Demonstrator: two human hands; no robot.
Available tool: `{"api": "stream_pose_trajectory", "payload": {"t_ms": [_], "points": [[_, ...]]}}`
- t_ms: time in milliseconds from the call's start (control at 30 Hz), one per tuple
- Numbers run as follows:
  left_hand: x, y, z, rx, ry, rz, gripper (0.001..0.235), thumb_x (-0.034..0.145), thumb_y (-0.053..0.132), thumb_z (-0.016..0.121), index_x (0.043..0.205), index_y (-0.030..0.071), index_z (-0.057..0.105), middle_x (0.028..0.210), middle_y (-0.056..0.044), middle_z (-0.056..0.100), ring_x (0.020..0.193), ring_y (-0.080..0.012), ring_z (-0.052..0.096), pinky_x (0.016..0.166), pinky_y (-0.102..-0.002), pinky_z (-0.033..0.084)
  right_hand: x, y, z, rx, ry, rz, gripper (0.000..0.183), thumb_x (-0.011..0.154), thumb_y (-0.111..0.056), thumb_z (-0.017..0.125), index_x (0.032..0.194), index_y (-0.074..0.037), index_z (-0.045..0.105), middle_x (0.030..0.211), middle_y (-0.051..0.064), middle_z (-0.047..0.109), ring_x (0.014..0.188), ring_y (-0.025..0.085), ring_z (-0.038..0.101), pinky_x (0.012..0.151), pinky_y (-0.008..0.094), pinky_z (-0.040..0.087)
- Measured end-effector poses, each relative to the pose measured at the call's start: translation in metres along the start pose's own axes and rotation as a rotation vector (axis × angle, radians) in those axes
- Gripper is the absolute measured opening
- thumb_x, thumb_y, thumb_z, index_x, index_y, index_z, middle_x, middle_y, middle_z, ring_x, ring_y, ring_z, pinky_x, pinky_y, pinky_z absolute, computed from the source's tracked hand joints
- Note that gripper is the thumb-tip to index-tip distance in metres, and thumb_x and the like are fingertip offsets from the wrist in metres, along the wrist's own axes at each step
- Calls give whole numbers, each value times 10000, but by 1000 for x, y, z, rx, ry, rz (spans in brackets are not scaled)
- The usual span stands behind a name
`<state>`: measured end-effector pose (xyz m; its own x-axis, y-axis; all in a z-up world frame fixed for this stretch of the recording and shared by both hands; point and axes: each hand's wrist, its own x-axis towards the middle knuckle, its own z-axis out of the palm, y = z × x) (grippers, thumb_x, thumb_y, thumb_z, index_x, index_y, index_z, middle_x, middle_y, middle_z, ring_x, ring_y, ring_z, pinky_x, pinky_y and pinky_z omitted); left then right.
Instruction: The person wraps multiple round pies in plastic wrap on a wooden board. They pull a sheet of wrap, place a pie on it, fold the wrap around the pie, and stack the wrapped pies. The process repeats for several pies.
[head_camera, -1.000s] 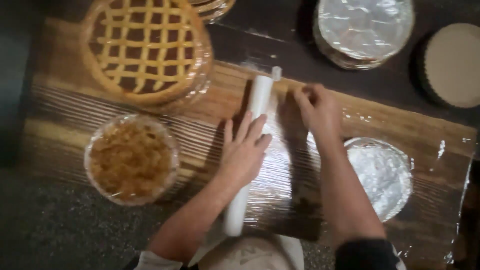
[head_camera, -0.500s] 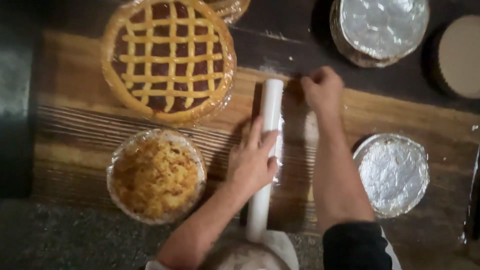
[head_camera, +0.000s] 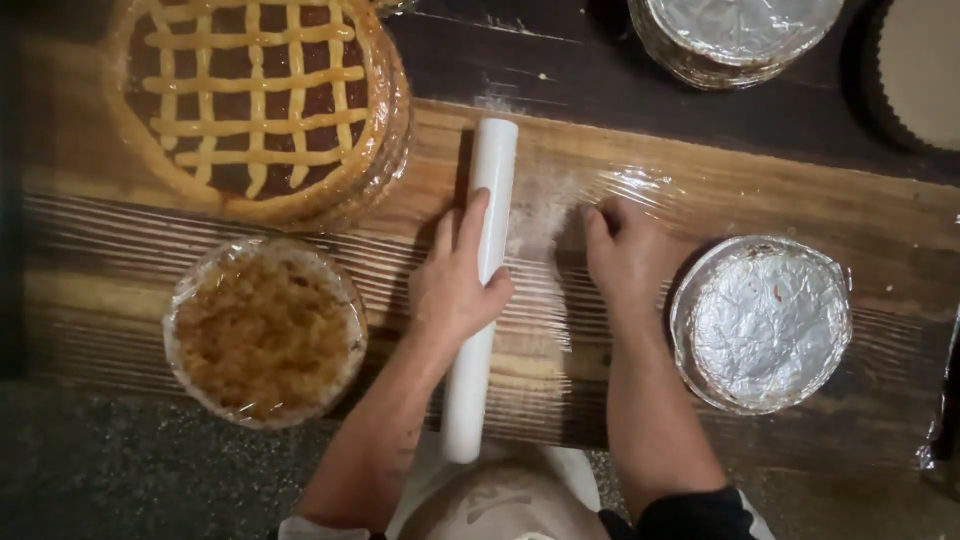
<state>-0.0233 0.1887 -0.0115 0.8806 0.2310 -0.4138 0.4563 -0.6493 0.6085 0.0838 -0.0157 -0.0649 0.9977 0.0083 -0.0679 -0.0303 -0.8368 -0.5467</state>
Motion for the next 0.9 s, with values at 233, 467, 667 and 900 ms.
{"api": "stream_pose_trajectory", "payload": {"t_ms": [233, 467, 667, 900], "points": [[-2, -12, 5, -1, 125, 179, 927, 821, 385, 630, 1641, 292, 207, 1586, -204, 361, 1200, -504, 626, 780, -619, 581, 17, -36, 25, -162, 1, 31, 223, 917, -374, 670, 1008, -199, 774, 867, 88, 767, 924, 352, 728, 809, 498, 544], [0, -13, 6, 141, 204, 225, 813, 931, 422, 625, 1606, 212, 223, 1532, -216, 494, 935, -412, 719, 560, -559, 581, 70, -62, 58, -307, 85, -68, 220, 907, -270, 614, 929, -98, 749, 861, 227, 755, 795, 510, 687, 691, 611, 517], [0, -15, 5, 126, 251, 304, 721, 1027, 393, 563, 1608, 157, 207, 1463, -313, 543, 712, -295, 736, 423, -321, 589, -96, -51, 15, -444, -122, 98, 469, 1017, -333, 531, 693, -10, 637, 640, 192, 643, 575, 394, 609, 569, 530, 460], [0, -10, -2, 164, 137, 249, 748, 1025, 413, 550, 1610, 157, 161, 1500, -289, 497, 596, -195, 680, 363, -253, 541, -255, -18, -52, -290, -414, 335, 194, 901, -322, 623, 991, -219, 761, 800, 55, 769, 723, 269, 703, 672, 407, 522]]}}
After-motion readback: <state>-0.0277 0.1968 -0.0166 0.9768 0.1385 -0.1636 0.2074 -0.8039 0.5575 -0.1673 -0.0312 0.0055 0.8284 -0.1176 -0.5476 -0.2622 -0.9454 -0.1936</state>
